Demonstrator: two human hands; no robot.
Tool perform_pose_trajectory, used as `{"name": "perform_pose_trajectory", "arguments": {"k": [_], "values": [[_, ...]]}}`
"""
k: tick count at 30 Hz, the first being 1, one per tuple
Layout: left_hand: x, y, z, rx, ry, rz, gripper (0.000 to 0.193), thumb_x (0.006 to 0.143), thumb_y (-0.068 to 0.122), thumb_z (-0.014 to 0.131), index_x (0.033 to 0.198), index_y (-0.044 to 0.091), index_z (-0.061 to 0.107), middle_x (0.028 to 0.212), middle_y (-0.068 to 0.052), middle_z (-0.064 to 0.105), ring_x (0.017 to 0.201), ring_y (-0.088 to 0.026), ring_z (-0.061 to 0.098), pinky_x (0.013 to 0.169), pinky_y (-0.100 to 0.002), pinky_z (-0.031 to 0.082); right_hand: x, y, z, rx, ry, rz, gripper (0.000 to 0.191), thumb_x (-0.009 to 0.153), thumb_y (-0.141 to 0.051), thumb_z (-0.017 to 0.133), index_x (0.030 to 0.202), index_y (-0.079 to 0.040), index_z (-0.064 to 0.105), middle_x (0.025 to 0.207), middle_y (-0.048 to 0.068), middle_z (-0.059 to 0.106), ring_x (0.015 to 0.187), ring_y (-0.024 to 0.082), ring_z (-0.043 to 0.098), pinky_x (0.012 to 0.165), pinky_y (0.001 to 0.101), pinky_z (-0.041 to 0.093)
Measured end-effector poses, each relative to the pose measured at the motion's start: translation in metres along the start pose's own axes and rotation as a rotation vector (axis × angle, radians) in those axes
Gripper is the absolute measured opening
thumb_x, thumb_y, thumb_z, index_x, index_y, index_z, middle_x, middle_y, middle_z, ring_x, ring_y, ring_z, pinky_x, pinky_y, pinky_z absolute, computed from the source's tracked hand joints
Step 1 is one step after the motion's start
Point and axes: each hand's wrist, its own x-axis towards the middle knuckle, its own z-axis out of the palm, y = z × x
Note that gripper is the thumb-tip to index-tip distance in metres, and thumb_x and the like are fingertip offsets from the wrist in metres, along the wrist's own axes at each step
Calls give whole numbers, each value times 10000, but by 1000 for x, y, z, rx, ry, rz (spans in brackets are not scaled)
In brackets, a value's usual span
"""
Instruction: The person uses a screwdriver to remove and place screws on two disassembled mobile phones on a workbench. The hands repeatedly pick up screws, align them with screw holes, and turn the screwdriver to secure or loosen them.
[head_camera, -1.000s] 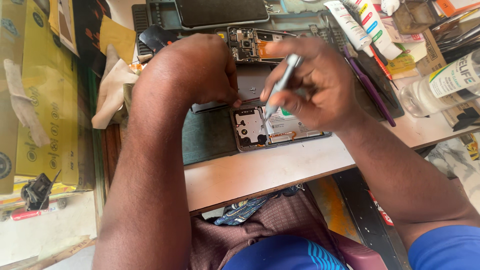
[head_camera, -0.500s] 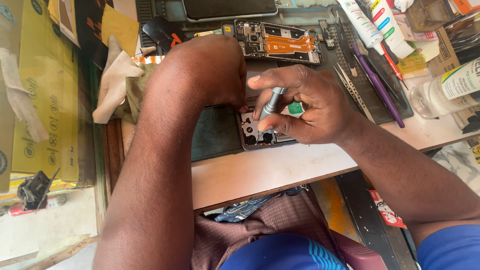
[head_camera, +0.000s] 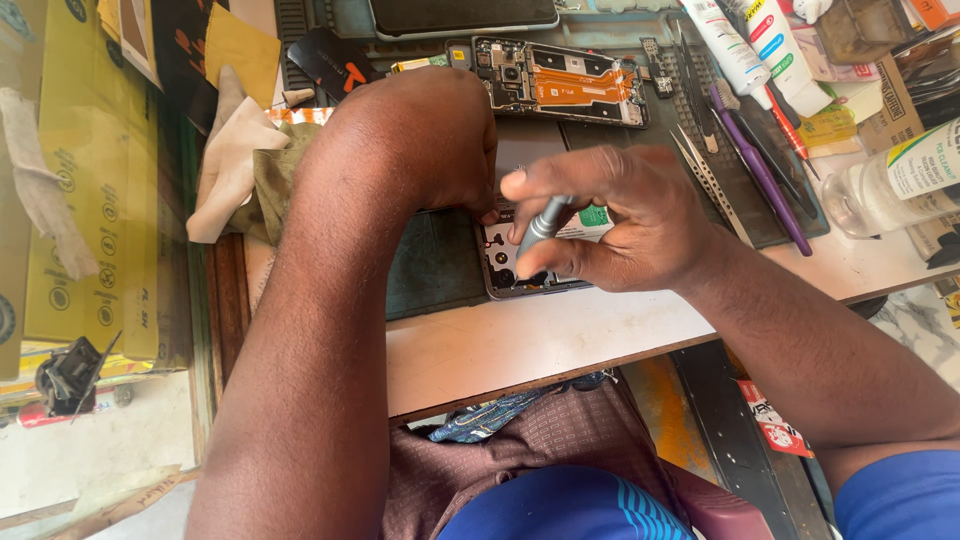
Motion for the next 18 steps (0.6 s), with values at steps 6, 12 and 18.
{"name": "perform_pose_trajectory", "arguments": {"k": [6, 12, 18], "values": [[4, -1, 3, 13, -5, -15, 318, 705, 209, 893, 1015, 181, 826, 1036, -93, 781, 903, -290, 760, 814, -460, 609, 1, -8, -5, 178, -96, 55, 524, 1065, -97, 729, 1496, -60, 433, 1346, 180, 674, 1154, 232, 794, 925, 290, 714], [5, -4, 4, -3, -18, 17, 370, 663, 295, 935, 988, 158, 819, 1000, -105, 772, 896, -309, 741, 817, -454, 594, 0, -12, -6, -5, -62, 53, 591, 869, -159, 896, 1366, -89, 583, 1050, 60, 765, 910, 182, 790, 789, 302, 644], [6, -5, 4, -3, 4, 50, 288, 718, 222, 875, 990, 145, 819, 980, -127, 773, 874, -322, 749, 794, -462, 601, 2, -10, -7, 198, -58, 134, 489, 1017, -148, 799, 1435, -80, 556, 1255, 86, 778, 1065, 164, 822, 909, 254, 701]]}}
